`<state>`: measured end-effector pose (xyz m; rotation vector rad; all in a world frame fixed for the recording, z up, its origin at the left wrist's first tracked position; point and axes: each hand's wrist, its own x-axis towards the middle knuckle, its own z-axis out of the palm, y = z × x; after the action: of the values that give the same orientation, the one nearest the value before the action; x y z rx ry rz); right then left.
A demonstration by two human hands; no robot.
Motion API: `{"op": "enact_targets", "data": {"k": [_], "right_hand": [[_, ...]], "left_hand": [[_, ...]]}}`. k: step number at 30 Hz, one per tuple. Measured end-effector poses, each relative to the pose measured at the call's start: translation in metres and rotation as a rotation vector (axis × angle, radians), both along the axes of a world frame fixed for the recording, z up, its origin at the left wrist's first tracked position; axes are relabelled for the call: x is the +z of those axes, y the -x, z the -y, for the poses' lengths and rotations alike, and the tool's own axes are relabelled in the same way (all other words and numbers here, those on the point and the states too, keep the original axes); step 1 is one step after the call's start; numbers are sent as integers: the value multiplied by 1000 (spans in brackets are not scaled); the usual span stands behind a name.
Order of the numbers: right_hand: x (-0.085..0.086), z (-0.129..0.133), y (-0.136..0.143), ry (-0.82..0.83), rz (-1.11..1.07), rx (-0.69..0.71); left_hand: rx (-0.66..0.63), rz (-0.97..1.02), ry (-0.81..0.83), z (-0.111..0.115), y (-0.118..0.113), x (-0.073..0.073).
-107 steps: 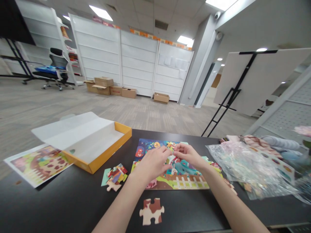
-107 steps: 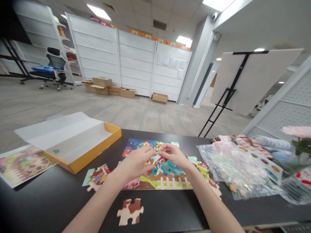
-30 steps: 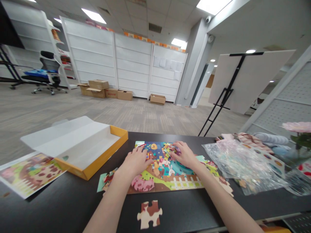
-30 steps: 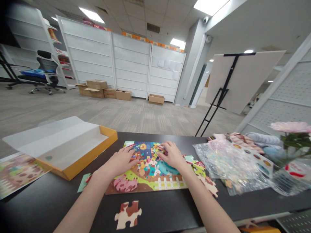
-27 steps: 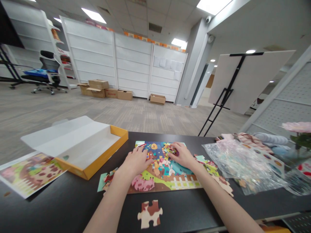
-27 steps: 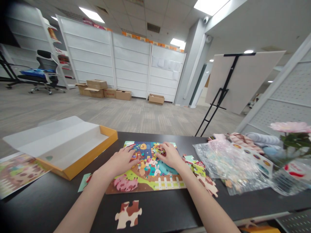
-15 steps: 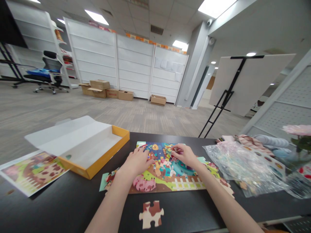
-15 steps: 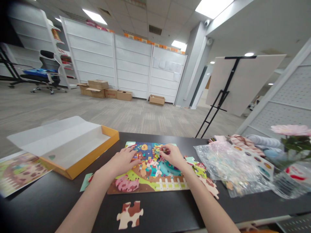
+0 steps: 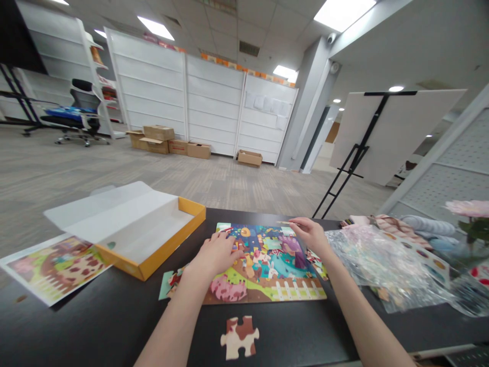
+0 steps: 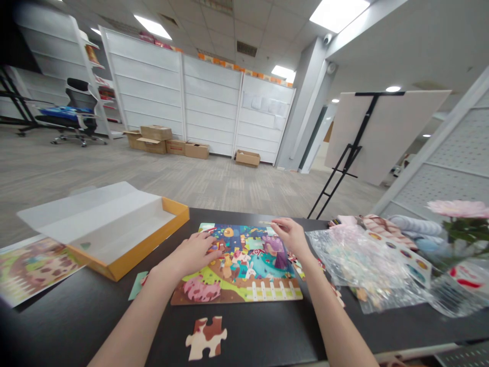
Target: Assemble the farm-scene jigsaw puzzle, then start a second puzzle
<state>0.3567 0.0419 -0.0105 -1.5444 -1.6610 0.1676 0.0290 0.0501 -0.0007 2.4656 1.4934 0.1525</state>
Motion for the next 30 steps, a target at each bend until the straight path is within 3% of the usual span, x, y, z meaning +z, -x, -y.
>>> {"op": "enact_targets", "data": {"k": [3, 5, 11, 18, 21, 24, 27, 30], "right_hand": [[-3, 0, -36, -32, 267, -291], [-6, 2, -57, 28, 386, -399], [-13, 7, -73, 379, 540, -454], [-7, 10, -68, 502, 556, -457], [-4, 8, -53, 339, 526, -329], [-6, 5, -18, 187, 426, -22], [-15, 4, 20, 172, 357, 260], [-21, 4, 38, 208, 296, 329]], "left_hand": [[0, 1, -7, 0, 1, 0], [2, -1, -15, 0, 0, 0], [-2, 5, -24, -1, 2, -1], [-2, 6, -17, 0, 4, 3], [-4, 13, -23, 0, 4, 5], [-3, 31, -43, -1, 4, 3], [15, 39, -61, -1, 4, 4], [98, 22, -88, 0, 6, 12]]}}
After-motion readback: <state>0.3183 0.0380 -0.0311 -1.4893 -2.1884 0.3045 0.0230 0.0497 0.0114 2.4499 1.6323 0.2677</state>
